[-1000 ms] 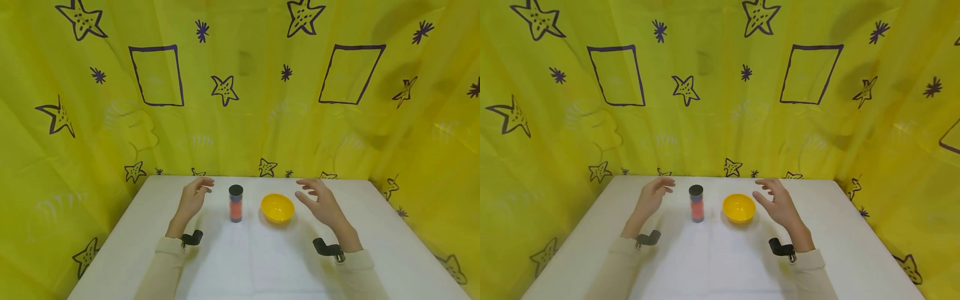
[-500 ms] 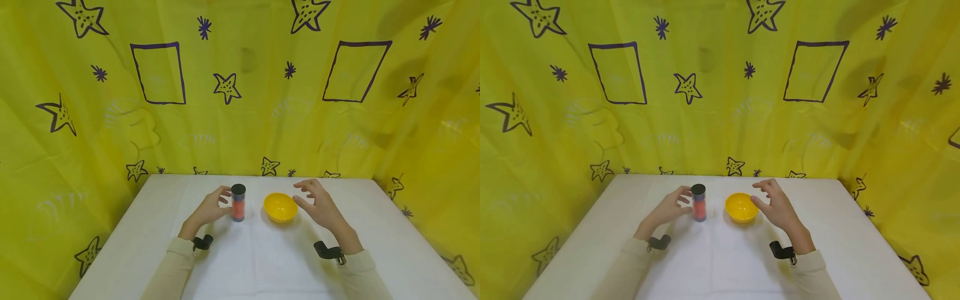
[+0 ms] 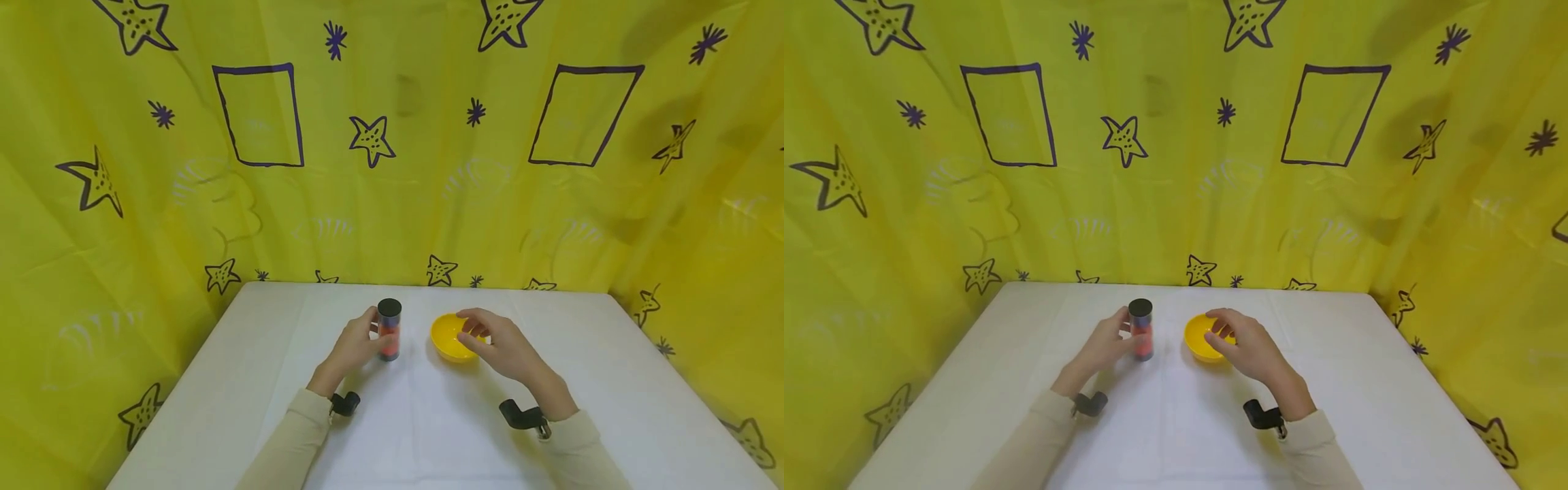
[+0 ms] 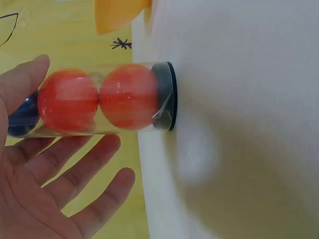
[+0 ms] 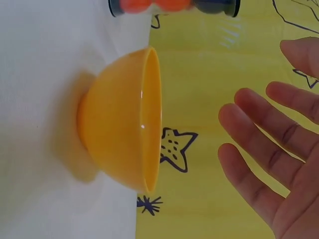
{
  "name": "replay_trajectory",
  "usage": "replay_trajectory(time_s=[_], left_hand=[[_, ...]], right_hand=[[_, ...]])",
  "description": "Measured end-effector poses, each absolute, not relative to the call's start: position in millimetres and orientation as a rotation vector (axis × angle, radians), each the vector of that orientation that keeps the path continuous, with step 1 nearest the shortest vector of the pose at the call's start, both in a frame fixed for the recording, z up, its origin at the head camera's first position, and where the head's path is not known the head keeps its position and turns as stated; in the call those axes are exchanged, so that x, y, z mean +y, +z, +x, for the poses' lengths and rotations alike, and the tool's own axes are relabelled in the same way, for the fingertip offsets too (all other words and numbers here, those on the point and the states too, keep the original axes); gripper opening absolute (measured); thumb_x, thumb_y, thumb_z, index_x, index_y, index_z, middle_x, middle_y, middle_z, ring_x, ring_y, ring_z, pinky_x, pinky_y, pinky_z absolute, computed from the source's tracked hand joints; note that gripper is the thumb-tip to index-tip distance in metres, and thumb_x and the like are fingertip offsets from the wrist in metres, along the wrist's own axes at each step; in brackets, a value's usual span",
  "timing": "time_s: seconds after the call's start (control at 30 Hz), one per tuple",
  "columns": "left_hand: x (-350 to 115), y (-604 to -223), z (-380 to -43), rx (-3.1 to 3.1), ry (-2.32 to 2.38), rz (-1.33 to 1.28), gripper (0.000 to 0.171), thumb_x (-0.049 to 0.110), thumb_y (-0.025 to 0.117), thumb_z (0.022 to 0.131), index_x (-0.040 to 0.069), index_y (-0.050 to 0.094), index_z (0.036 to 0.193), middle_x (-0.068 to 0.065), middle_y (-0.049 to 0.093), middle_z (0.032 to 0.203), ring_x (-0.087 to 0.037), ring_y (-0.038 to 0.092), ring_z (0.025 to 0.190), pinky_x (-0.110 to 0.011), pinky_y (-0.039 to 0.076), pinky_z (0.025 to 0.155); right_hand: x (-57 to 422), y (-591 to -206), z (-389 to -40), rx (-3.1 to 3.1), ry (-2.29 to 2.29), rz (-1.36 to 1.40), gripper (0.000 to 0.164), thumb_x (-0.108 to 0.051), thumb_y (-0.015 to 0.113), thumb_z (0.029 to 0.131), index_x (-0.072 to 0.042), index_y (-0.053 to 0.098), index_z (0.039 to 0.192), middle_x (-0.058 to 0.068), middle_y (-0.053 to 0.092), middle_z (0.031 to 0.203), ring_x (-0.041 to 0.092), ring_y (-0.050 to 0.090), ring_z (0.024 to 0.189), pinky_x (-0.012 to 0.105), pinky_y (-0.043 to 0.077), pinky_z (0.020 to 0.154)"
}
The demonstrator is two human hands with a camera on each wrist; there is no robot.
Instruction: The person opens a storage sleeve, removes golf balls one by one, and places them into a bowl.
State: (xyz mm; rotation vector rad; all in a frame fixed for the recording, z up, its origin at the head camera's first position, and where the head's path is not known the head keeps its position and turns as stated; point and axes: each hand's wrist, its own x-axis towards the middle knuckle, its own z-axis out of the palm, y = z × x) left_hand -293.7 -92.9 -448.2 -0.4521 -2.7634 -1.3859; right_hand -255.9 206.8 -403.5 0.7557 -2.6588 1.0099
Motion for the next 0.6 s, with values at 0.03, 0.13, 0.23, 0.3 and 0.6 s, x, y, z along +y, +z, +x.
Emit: replay_trajectory(time_s=[0.03, 0.13, 0.23, 0.3, 0.6], left_hand=[[-91.7, -448.6, -293.8, -2.762, -1.384, -0.438, 0.046, 0.027, 0.076, 0.093, 0.012, 0.056, 0.131, -0.011, 0.068, 0.128, -0.031, 0.065, 0.116, -0.048, 0.056, 0.093], [-88.4, -449.3, -294.1, -2.755, -1.385, -0.426, 0.049, 0.03, 0.078, 0.092, 0.012, 0.055, 0.132, -0.01, 0.069, 0.129, -0.032, 0.064, 0.119, -0.05, 0.055, 0.096], [-85.8, -449.2, -294.2, -2.753, -1.38, -0.445, 0.05, 0.03, 0.078, 0.092, 0.012, 0.055, 0.132, -0.011, 0.069, 0.128, -0.034, 0.063, 0.122, -0.053, 0.053, 0.1], [-84.5, -449.7, -294.2, -2.757, -1.366, -0.475, 0.049, 0.028, 0.077, 0.093, 0.012, 0.054, 0.133, -0.011, 0.069, 0.128, -0.034, 0.063, 0.124, -0.055, 0.052, 0.102], [-82.3, -448.8, -291.3, -2.777, -1.172, -0.63, 0.049, 0.025, 0.076, 0.093, 0.012, 0.055, 0.136, -0.011, 0.069, 0.128, -0.034, 0.064, 0.122, -0.055, 0.049, 0.106]], right_hand=[[205.1, -403.6, -255.8, -2.663, 1.014, 0.768, 0.037, -0.019, 0.07, 0.098, -0.004, 0.063, 0.131, -0.003, 0.07, 0.099, 0.012, 0.066, 0.09, 0.041, 0.058, 0.087], [200.7, -404.2, -255.5, -2.677, 1.008, 0.793, 0.038, -0.019, 0.07, 0.098, -0.003, 0.063, 0.131, -0.004, 0.07, 0.097, 0.011, 0.064, 0.088, 0.039, 0.058, 0.084], [197.0, -405.1, -255.4, -2.684, 1.01, 0.807, 0.039, -0.019, 0.071, 0.097, -0.003, 0.064, 0.132, -0.004, 0.069, 0.096, 0.01, 0.064, 0.085, 0.032, 0.058, 0.08], [195.1, -406.1, -255.3, -2.693, 1.012, 0.812, 0.04, -0.02, 0.072, 0.097, -0.004, 0.064, 0.132, -0.005, 0.069, 0.095, 0.008, 0.063, 0.084, 0.027, 0.056, 0.078], [188.0, -407.6, -252.3, -2.699, 1.036, 0.832, 0.04, -0.018, 0.072, 0.096, -0.005, 0.063, 0.133, -0.004, 0.07, 0.096, 0.011, 0.064, 0.085, 0.026, 0.056, 0.076]])
